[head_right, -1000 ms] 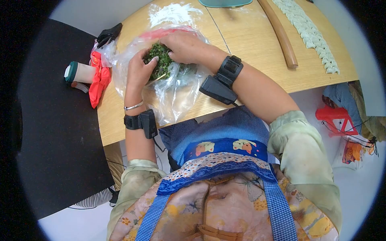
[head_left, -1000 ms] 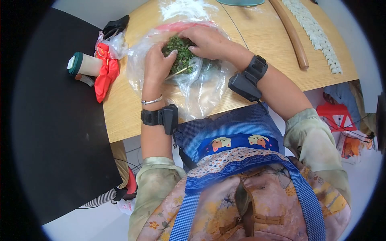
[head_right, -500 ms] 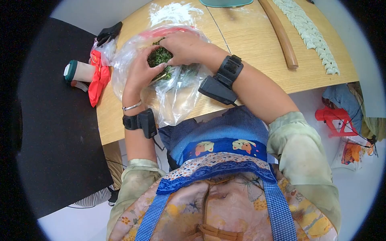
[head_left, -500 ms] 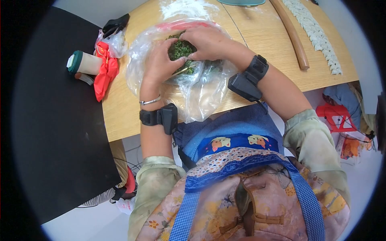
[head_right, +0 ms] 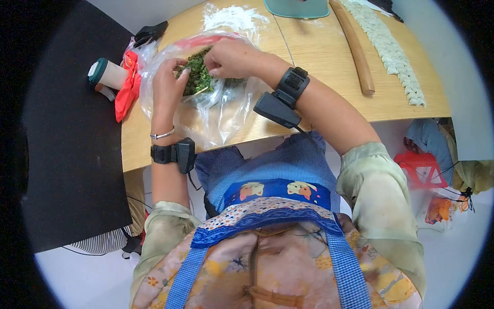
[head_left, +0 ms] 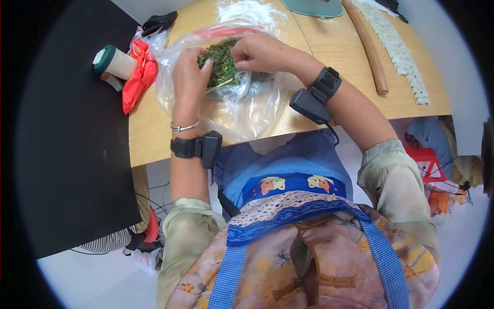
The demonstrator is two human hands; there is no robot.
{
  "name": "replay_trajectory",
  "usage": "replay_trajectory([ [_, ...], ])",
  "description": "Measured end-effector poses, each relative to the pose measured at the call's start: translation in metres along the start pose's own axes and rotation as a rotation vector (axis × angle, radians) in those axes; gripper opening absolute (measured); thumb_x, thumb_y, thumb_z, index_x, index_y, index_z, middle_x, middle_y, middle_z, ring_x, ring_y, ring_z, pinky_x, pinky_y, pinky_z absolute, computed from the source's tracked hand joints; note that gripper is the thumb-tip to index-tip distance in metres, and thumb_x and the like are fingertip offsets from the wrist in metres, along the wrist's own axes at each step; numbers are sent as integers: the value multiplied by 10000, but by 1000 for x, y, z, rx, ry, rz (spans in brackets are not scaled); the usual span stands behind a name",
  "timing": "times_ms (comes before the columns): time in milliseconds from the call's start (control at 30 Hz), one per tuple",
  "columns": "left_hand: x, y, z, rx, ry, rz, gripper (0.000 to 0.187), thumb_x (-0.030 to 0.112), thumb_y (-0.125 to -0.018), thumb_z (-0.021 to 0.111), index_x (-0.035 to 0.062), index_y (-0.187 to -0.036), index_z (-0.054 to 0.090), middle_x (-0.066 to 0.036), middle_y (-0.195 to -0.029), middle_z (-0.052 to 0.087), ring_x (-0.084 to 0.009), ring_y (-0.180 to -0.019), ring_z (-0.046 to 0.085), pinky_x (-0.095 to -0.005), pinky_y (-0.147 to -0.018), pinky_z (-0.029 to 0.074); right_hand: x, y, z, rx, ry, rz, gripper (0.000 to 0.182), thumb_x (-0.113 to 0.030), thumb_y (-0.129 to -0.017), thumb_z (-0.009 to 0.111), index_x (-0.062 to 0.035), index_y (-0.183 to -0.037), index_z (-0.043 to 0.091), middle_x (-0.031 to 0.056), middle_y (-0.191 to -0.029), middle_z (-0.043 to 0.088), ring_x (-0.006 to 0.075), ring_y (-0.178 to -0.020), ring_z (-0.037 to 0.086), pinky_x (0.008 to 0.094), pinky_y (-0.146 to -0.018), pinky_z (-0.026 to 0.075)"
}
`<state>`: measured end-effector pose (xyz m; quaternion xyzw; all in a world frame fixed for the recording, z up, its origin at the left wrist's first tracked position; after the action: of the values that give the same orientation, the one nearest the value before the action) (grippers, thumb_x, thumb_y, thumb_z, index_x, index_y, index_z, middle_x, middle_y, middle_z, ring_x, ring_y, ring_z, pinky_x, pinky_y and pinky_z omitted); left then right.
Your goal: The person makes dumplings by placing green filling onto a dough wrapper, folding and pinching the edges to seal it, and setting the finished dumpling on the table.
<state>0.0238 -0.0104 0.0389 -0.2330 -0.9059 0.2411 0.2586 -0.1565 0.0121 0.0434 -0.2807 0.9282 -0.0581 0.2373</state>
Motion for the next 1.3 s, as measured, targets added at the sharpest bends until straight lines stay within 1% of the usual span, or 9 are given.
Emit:
replay_trajectory([
  [67,7,10,-6,8,52,136,207,91,-778,690,19,-970,665,-178,-956,642,-364,-921,611,-418,-820,481,-7,11,4,-92,-85,-95,101,-125,-796,677,-35,-839,665,118,-800,649,260,-769,623,380,-684,495],
  [167,11,23,-13,-55,19,158,202,70,-795,683,6,-986,664,-168,-958,659,-311,-916,635,-375,-799,496,-12,26,0,-30,-36,-149,97,-132,-798,669,-38,-817,658,103,-799,651,270,-793,610,382,-713,486],
  [400,25,38,-15,-247,93,213,183,57,-765,688,1,-939,670,-160,-899,653,-309,-872,620,-376,-788,485,-22,51,-10,42,87,-272,127,-151,-796,662,-31,-773,627,111,-746,609,298,-826,590,404,-758,464],
  [700,27,34,-13,-244,-78,200,63,56,-744,653,27,-800,656,-142,-833,643,-337,-851,600,-440,-761,479,-11,46,-1,-3,116,-64,164,-160,-815,650,-3,-798,605,149,-795,601,326,-763,592,421,-708,471],
  [867,33,20,-34,-106,-149,241,131,11,-752,647,27,-882,647,-152,-849,642,-334,-870,615,-415,-777,481,-19,35,-10,330,76,-182,145,-145,-824,646,-21,-895,623,133,-848,617,318,-791,605,406,-704,478],
  [967,45,11,-48,-72,-146,356,137,19,-768,651,34,-904,656,-143,-886,652,-333,-888,615,-408,-788,483,-25,22,-10,377,41,-215,133,-140,-823,646,-25,-887,631,121,-839,625,319,-786,610,409,-688,472],
  [1100,57,-1,-62,-26,-124,407,130,51,-792,662,27,-921,661,-131,-919,656,-322,-900,616,-397,-797,484,-27,-1,-10,246,56,-138,139,-139,-817,653,-21,-887,636,124,-787,629,335,-754,605,414,-673,468],
  [1200,56,-1,-76,219,-27,454,117,82,-814,671,14,-907,657,-110,-892,654,-289,-893,620,-364,-792,483,-29,-9,-18,220,26,-130,154,-156,-834,656,-17,-899,649,138,-741,630,308,-714,613,396,-660,468],
  [1300,41,7,-83,371,42,310,89,95,-818,666,10,-818,638,-124,-795,628,-277,-816,617,-365,-755,484,-21,-12,-28,170,-88,-51,189,-170,-855,652,-12,-956,668,136,-757,653,260,-688,612,361,-661,479],
])
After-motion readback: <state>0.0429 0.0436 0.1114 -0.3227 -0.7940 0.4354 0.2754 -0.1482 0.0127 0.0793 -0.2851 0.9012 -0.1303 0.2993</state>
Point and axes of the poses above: each hand's wrist, its own y-axis away from the middle knuckle, its own z-axis out of the palm, x = y × z, the point moved 4 cm from there along -y, towards the middle knuckle
